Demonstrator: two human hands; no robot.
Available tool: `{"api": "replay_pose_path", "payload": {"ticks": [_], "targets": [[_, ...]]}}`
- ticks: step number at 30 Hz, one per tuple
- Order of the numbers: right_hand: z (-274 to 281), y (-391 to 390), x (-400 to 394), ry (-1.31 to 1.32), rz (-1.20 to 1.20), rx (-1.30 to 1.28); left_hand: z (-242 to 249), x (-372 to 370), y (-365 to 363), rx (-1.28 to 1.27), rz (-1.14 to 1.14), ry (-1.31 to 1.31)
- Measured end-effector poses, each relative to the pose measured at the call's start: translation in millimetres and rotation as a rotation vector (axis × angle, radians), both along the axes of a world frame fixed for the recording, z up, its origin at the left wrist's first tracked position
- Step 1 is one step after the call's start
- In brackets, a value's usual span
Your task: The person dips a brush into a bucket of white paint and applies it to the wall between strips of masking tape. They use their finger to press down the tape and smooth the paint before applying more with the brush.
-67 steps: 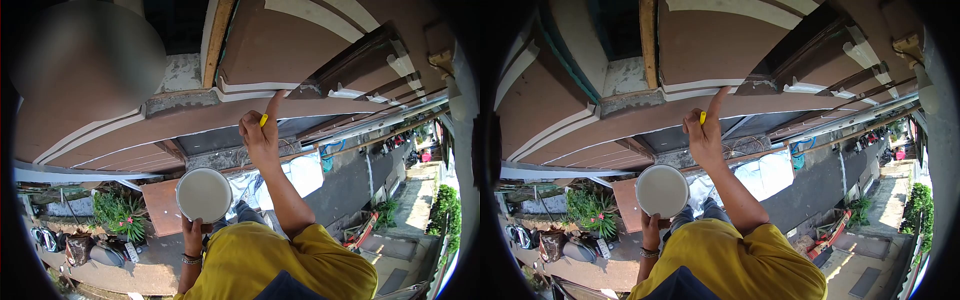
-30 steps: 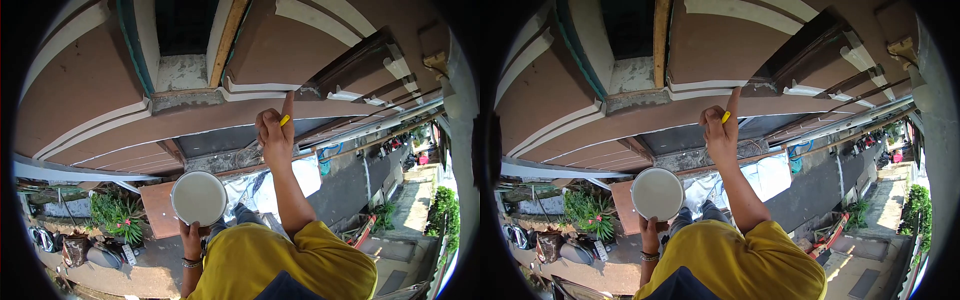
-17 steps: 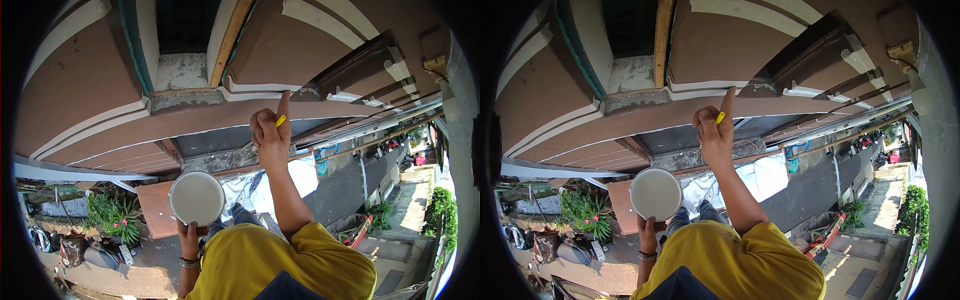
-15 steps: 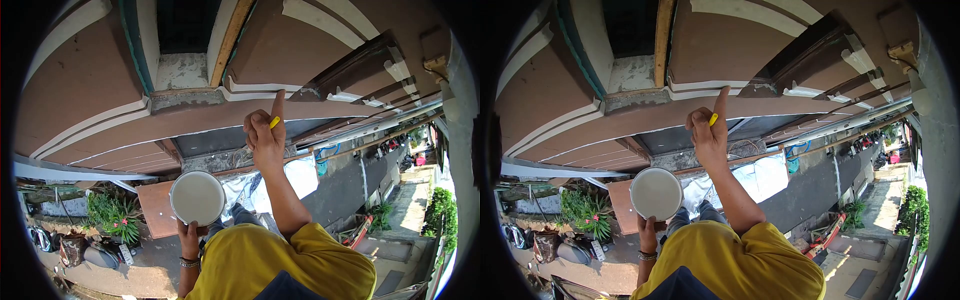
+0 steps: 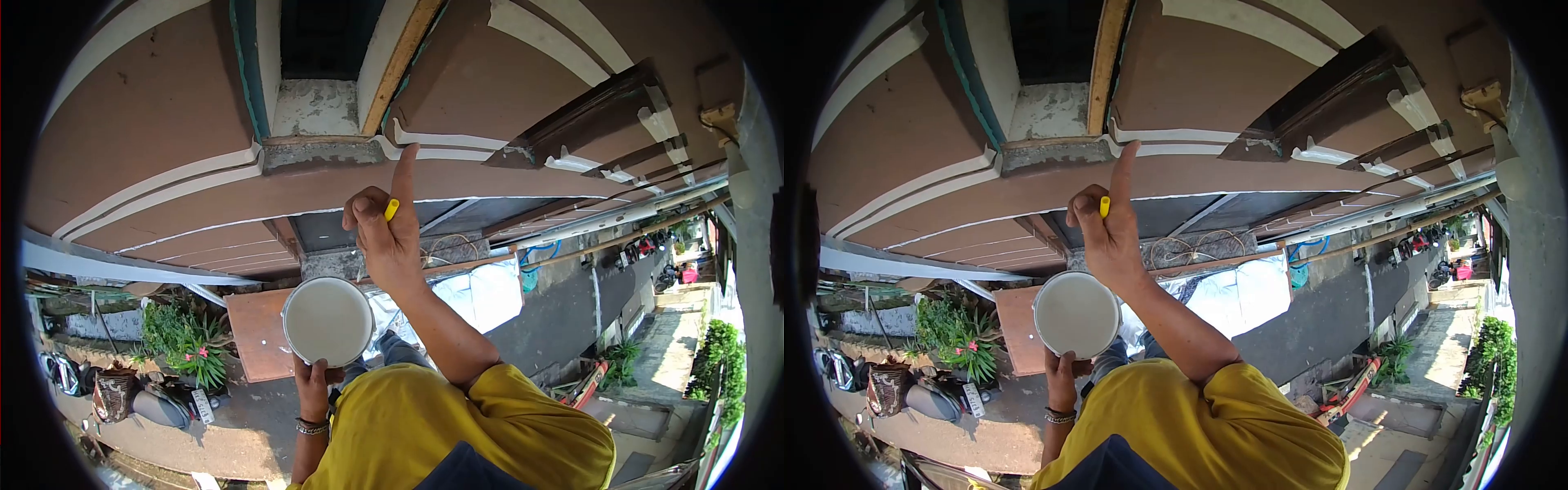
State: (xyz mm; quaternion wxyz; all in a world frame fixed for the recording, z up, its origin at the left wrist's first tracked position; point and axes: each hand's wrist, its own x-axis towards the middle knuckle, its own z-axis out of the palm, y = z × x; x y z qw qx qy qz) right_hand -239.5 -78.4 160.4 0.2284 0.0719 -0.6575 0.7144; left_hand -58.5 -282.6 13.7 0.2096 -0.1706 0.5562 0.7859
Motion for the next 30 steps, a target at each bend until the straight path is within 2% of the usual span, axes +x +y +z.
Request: {"api": "replay_pose_path", "payload": {"ticks": [5, 8, 11, 13, 16, 18, 20, 22, 24, 27, 30], "targets": [[7, -16, -2, -0.062, 0.155, 0.014, 3, 3, 2, -0.037, 0.029, -0.006], [16, -17, 3, -0.031, 0.276, 0.147, 4, 4, 0, -0.013, 0.024, 0.004], [41, 11, 32, -0.136, 0.328, 0.104, 12, 0, 2, -0.015, 0.016, 0.013], [41, 38, 42, 0.041, 0.072, 0.462, 14, -4, 3, 0.015, 0.012, 0.021], [41, 72, 81, -0.321, 0.164, 0.447, 24, -12, 12, 0.04, 0.017, 0.004], [21, 85, 95, -0.4, 0.311, 0.415, 30, -18, 21, 0.046, 0.018, 0.006], [2, 69, 96, -0.403, 0.379, 0.53, 33, -23, 31, 0.055, 0.009, 0.027], [-14, 55, 94, -0.349, 0.329, 0.822, 32, -26, 36, 0.049, -0.048, 0.046], [-35, 45, 91, -0.393, 0.294, 0.966, 31, -27, 43, 0.071, -0.078, 0.067], [-63, 37, 85, -0.416, 0.228, 1.11, 38, -28, 48, 0.047, -0.141, 0.085], [-76, 32, 81, -0.416, 0.172, 1.116, 40, -25, 53, 0.019, -0.163, 0.102]]}}
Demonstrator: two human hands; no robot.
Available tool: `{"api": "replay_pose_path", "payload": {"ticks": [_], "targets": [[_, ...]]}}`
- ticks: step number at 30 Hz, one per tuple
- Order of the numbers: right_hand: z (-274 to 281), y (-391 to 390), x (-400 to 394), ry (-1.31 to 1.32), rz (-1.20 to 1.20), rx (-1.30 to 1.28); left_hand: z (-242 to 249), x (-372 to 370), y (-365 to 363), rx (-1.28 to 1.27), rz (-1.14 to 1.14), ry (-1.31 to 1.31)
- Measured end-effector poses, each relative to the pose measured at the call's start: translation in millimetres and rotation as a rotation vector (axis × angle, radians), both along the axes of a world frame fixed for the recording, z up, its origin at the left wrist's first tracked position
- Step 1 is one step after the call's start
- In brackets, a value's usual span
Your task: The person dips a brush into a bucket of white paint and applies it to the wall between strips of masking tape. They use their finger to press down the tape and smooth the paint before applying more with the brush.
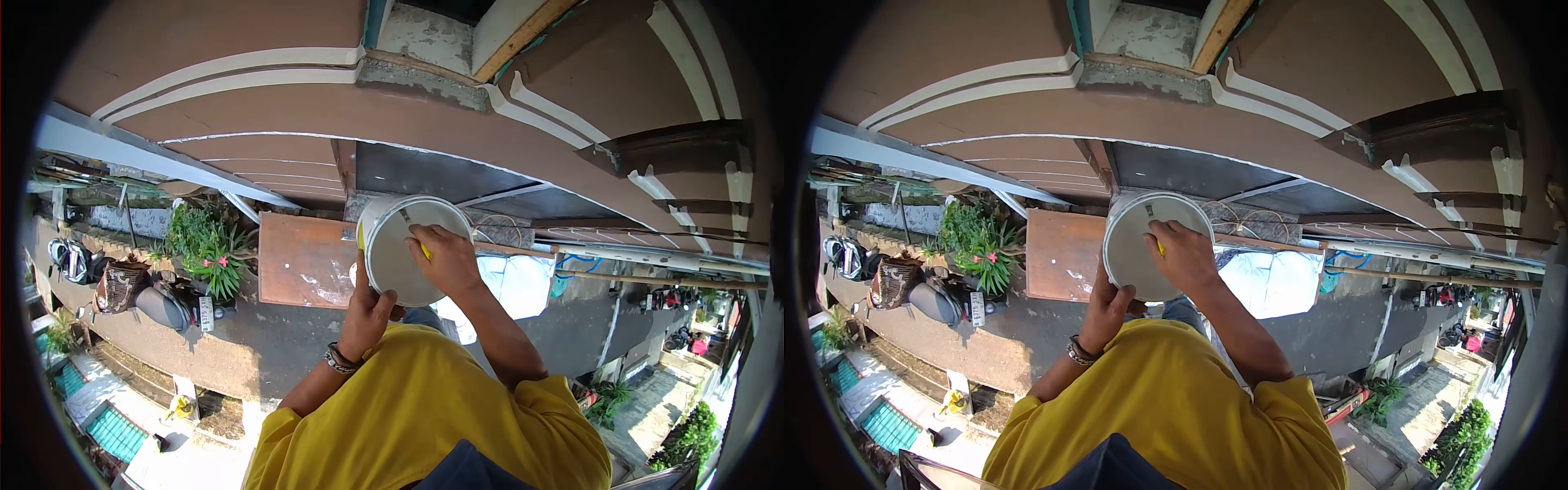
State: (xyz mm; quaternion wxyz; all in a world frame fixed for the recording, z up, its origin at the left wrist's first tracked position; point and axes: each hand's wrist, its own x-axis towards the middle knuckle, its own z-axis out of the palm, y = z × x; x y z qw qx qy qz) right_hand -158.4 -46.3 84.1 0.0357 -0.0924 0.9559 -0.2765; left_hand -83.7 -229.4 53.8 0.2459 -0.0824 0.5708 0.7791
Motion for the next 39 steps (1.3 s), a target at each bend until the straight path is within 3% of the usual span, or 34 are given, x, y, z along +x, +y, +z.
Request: {"api": "replay_pose_path", "payload": {"ticks": [6, 9, 12, 15, 18, 21, 23, 30, 32, 37, 39], "targets": [[-7, 2, -1, -0.139, -0.006, 0.169, 8, 2, 7, -0.02, -0.016, 0.032], [-9, 6, -1, -0.033, -0.081, 0.091, 7, 3, 7, -0.014, -0.03, 0.023], [-9, 9, -6, -0.118, -0.064, 0.171, 7, 2, 10, -0.003, -0.029, 0.031], [-7, 11, -7, -0.011, -0.085, 0.084, 8, 1, 10, -0.002, -0.028, 0.047], [-13, 12, -8, -0.069, -0.046, 0.11, 6, 2, 9, -0.004, -0.048, 0.024], [-16, 11, -10, 0.024, -0.075, -0.059, 2, 3, 11, -0.008, -0.048, 0.049], [-14, 11, -10, -0.044, -0.04, 0.001, 2, 6, 11, 0.006, -0.033, 0.047], [65, 37, 9, -0.108, 0.002, -0.142, -1, 1, 12, -0.011, 0.005, 0.009], [78, 49, 11, -0.195, 0.098, -0.048, -11, 1, 12, -0.054, -0.003, 0.023], [69, 52, 9, -0.316, 0.305, 0.163, -19, -5, 13, -0.081, 0.023, 0.073], [76, 58, 2, -0.375, 0.3, 0.086, -28, -7, 13, -0.064, 0.01, 0.072]]}}
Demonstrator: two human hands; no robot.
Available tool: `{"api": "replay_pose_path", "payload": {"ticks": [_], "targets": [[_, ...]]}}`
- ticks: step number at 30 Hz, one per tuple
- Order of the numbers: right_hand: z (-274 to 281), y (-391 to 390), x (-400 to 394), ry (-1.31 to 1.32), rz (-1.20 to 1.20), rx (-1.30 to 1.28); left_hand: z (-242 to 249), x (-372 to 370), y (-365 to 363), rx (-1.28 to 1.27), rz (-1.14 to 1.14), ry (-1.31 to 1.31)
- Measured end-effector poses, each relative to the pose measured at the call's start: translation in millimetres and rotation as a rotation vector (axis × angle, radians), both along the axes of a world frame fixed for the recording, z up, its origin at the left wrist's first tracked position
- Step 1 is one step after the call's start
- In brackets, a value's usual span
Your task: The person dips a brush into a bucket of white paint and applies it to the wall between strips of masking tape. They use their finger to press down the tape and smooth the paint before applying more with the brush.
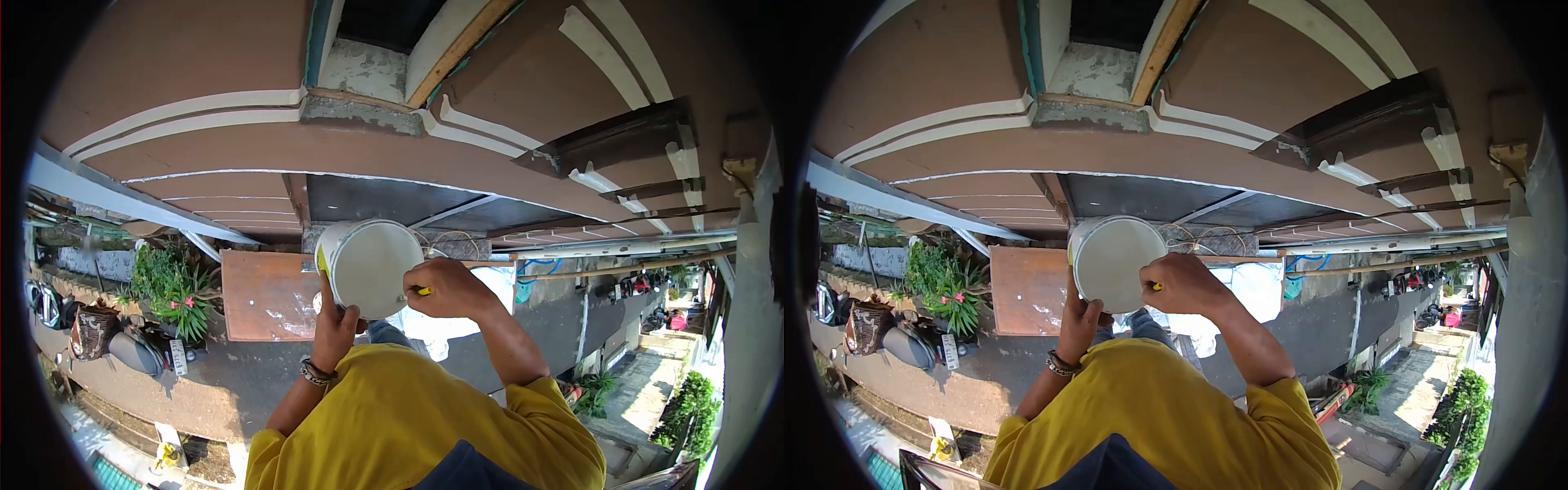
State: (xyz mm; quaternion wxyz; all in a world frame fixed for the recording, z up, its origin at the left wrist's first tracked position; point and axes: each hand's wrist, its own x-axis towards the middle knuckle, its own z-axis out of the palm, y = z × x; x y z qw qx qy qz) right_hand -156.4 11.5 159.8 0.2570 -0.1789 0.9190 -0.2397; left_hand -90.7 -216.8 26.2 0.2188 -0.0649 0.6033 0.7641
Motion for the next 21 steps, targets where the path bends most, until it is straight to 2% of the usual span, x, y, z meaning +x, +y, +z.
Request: {"api": "replay_pose_path", "payload": {"ticks": [4, 8, 11, 12, 15, 17, 19, 21], "targets": [[10, 13, 1, 0.018, -0.204, -0.297, 11, -4, 0, 0.038, 0.007, -0.032], [10, 33, 17, -0.032, -0.102, -0.166, 22, -9, -3, 0.031, -0.047, -0.019], [41, 38, 27, -0.23, -0.354, -0.293, 20, -9, -2, 0.055, -0.071, -0.019], [34, 46, 34, -0.155, -0.331, -0.404, 17, -8, 0, 0.078, -0.079, -0.031], [21, 49, 47, 0.049, -0.288, -0.513, 18, -9, 5, 0.117, -0.081, -0.044], [19, 46, 55, 0.137, -0.337, -0.417, 17, -9, 8, 0.131, -0.089, -0.048], [23, 44, 61, 0.308, -0.285, -0.299, 19, -13, 11, 0.151, -0.093, -0.053], [37, 44, 66, 0.273, -0.302, -0.262, 22, -15, 12, 0.166, -0.096, -0.078]]}}
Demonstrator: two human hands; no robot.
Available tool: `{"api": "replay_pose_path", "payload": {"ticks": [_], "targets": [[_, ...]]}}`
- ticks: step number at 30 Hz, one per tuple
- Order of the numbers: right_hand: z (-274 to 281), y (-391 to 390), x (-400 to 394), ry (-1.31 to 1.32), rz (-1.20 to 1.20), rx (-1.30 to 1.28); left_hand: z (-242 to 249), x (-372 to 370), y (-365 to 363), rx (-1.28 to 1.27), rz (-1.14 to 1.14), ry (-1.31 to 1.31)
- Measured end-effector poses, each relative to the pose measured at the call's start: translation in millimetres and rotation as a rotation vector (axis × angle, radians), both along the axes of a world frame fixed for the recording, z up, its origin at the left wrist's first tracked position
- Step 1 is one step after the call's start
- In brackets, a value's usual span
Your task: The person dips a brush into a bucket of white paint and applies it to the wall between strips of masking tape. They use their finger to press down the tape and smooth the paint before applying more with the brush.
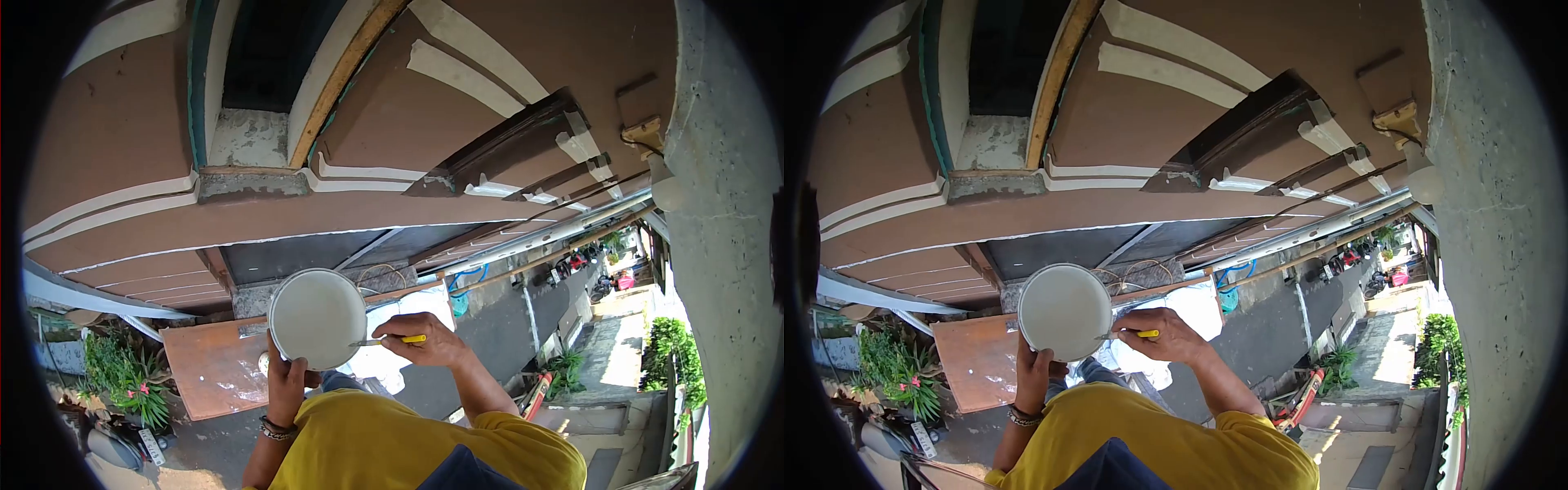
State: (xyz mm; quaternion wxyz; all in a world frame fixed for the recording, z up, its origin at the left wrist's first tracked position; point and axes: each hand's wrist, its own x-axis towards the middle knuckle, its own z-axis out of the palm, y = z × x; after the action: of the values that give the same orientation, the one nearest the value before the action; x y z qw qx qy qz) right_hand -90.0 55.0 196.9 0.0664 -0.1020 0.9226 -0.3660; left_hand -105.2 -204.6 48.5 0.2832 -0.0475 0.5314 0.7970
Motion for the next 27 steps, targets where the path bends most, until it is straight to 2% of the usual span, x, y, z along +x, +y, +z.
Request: {"api": "replay_pose_path", "payload": {"ticks": [9, 12, 15, 18, 19, 22, 27], "targets": [[14, 22, 14, -0.059, 0.085, -0.02, 22, -7, 8, -0.023, -0.039, 0.051], [18, 29, 17, -0.114, 0.022, -0.179, 29, -10, 7, -0.025, -0.051, 0.026], [13, 36, 20, -0.078, 0.065, -0.206, 39, -11, 5, -0.022, -0.074, 0.011], [21, 40, 26, -0.141, -0.092, -0.387, 45, -16, 4, -0.008, -0.105, -0.022], [14, 44, 29, -0.112, -0.104, -0.425, 48, -19, 3, -0.004, -0.121, -0.039], [21, 46, 29, -0.103, -0.056, -0.242, 61, -23, 7, 0.009, -0.124, -0.019], [43, 58, 35, 0.146, -0.136, -0.58, 68, -29, 11, 0.048, -0.177, -0.023]]}}
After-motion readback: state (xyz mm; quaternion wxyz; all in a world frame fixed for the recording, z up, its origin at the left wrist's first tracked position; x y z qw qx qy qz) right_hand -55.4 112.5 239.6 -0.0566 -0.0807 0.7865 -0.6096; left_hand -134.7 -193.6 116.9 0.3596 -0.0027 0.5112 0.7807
